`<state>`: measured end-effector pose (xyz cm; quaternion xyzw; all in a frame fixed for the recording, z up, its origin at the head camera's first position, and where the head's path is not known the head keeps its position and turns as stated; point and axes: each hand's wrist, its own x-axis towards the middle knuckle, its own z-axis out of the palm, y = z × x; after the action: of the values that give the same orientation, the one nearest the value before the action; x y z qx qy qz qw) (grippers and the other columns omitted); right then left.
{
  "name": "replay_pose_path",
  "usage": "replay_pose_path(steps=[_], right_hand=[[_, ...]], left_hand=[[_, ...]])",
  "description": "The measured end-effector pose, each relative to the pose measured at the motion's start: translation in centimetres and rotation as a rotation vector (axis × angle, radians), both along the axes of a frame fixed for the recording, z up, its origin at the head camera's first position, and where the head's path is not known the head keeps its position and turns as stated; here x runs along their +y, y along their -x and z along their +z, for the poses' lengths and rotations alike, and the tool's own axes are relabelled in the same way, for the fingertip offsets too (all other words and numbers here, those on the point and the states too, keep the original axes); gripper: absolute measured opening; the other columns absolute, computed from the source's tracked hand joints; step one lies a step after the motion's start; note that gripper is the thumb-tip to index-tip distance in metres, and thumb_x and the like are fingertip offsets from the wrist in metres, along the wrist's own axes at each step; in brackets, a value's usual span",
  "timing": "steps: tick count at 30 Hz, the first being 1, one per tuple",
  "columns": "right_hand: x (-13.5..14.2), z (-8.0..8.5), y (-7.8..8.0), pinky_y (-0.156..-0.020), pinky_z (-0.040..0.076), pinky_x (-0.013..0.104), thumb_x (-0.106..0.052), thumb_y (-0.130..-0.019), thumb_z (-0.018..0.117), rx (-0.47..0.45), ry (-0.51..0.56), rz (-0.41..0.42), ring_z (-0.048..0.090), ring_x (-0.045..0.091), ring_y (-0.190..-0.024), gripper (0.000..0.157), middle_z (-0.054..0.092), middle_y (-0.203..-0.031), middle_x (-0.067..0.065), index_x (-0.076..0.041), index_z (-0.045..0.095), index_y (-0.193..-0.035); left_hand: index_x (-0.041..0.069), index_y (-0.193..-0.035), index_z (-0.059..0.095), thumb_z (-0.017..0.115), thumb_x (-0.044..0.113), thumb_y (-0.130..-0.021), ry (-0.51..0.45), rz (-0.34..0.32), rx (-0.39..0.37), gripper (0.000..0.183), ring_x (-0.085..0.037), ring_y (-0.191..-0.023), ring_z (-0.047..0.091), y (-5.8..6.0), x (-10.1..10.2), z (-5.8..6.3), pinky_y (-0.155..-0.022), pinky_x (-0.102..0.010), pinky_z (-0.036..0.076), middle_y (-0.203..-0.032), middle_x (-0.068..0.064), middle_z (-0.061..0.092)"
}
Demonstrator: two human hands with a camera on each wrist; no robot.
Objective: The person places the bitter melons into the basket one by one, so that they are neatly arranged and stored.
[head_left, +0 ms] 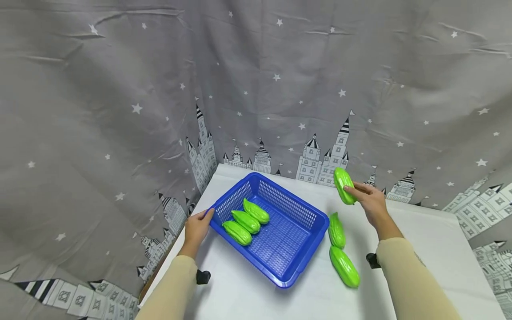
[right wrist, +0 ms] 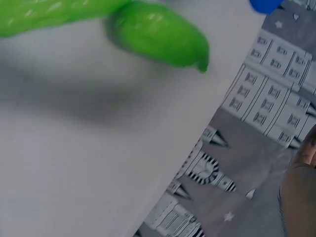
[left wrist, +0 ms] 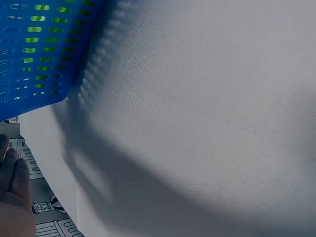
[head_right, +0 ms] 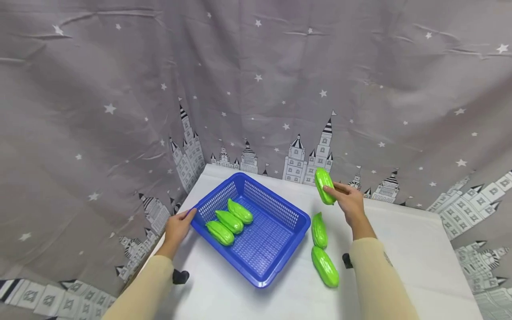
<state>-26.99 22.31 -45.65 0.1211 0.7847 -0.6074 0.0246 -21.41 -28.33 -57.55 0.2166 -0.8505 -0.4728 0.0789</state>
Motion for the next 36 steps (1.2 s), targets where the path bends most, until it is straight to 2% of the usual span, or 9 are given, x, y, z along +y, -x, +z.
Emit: replay_pose_path(steps=[6,11,18,21,24,28,32,36], right_hand=[[-4.8,-0.5,1.4,-0.113,0.037,0.045,-0.037,-0.085,0.083,0.014,0.026,0.123,0.052,0.032,-0.128,0.074,0.054,-0.144,0.020,-0.002,0.054,-0.143],[-9.0,-1.1,2.4,-0.114,0.035,0.047,-0.033,-0.084,0.085,-0.010,0.032,0.211,0.052,0.032,-0.130,0.069,0.057,-0.142,0.017,-0.004,0.058,-0.140],[-14.1,-2.1,3.3,-0.106,0.046,0.043,-0.029,-0.086,0.083,-0.004,0.001,0.284,0.056,0.032,-0.125,0.058,0.061,-0.135,0.016,-0.004,0.063,-0.134],[-16.2,-3.1,3.6,-0.103,0.048,0.041,-0.028,-0.084,0.084,0.002,-0.014,0.308,0.058,0.033,-0.123,0.057,0.063,-0.133,0.016,-0.003,0.065,-0.132],[-18.1,-4.7,4.0,-0.102,0.049,0.040,-0.029,-0.083,0.086,-0.003,-0.072,0.330,0.060,0.031,-0.122,0.057,0.066,-0.130,0.015,-0.003,0.067,-0.130],[-20.1,-6.5,4.5,-0.098,0.052,0.041,-0.029,-0.082,0.086,0.014,-0.210,0.367,0.061,0.032,-0.119,0.056,0.067,-0.127,0.015,-0.004,0.068,-0.129],[-21.6,-7.5,4.6,-0.097,0.052,0.043,-0.026,-0.082,0.086,0.048,-0.316,0.393,0.062,0.034,-0.117,0.054,0.068,-0.124,0.017,-0.002,0.069,-0.128],[-22.8,-8.1,4.5,-0.102,0.048,0.046,-0.021,-0.083,0.085,0.075,-0.393,0.397,0.061,0.036,-0.119,0.050,0.068,-0.124,0.018,-0.002,0.069,-0.126]], left_hand=[[0.002,-0.128,0.068,0.063,0.050,-0.097,-0.033,0.013,0.029,0.058,-0.039,-0.127,0.055,-0.1,0.2,-0.3,-0.105,-0.052,0.043,-0.125,-0.020,0.067],[0.003,-0.126,0.069,0.065,0.048,-0.097,-0.032,0.020,0.036,0.054,-0.039,-0.126,0.057,0.0,0.4,-0.4,-0.106,-0.052,0.044,-0.124,-0.019,0.068],[0.005,-0.126,0.070,0.065,0.048,-0.096,-0.021,0.033,0.044,0.053,-0.038,-0.125,0.058,0.0,0.5,-0.3,-0.105,-0.051,0.044,-0.122,-0.018,0.068],[0.004,-0.125,0.070,0.065,0.048,-0.097,-0.027,0.041,0.040,0.053,-0.037,-0.124,0.059,-0.2,0.5,-0.3,-0.104,-0.051,0.046,-0.121,-0.018,0.069],[0.003,-0.125,0.070,0.065,0.048,-0.097,-0.035,0.048,0.033,0.054,-0.037,-0.123,0.059,-0.6,0.3,-0.4,-0.103,-0.051,0.047,-0.121,-0.017,0.070],[0.003,-0.125,0.070,0.065,0.048,-0.097,-0.047,0.048,0.038,0.054,-0.036,-0.122,0.060,-0.7,0.3,-0.3,-0.102,-0.051,0.047,-0.121,-0.017,0.070],[0.003,-0.124,0.071,0.066,0.046,-0.097,-0.053,0.054,0.045,0.051,-0.035,-0.120,0.062,-0.7,0.4,0.0,-0.101,-0.050,0.049,-0.120,-0.016,0.070],[0.004,-0.123,0.072,0.066,0.047,-0.097,-0.051,0.057,0.042,0.050,-0.033,-0.118,0.063,-0.5,0.5,-0.2,-0.099,-0.048,0.051,-0.119,-0.015,0.071]])
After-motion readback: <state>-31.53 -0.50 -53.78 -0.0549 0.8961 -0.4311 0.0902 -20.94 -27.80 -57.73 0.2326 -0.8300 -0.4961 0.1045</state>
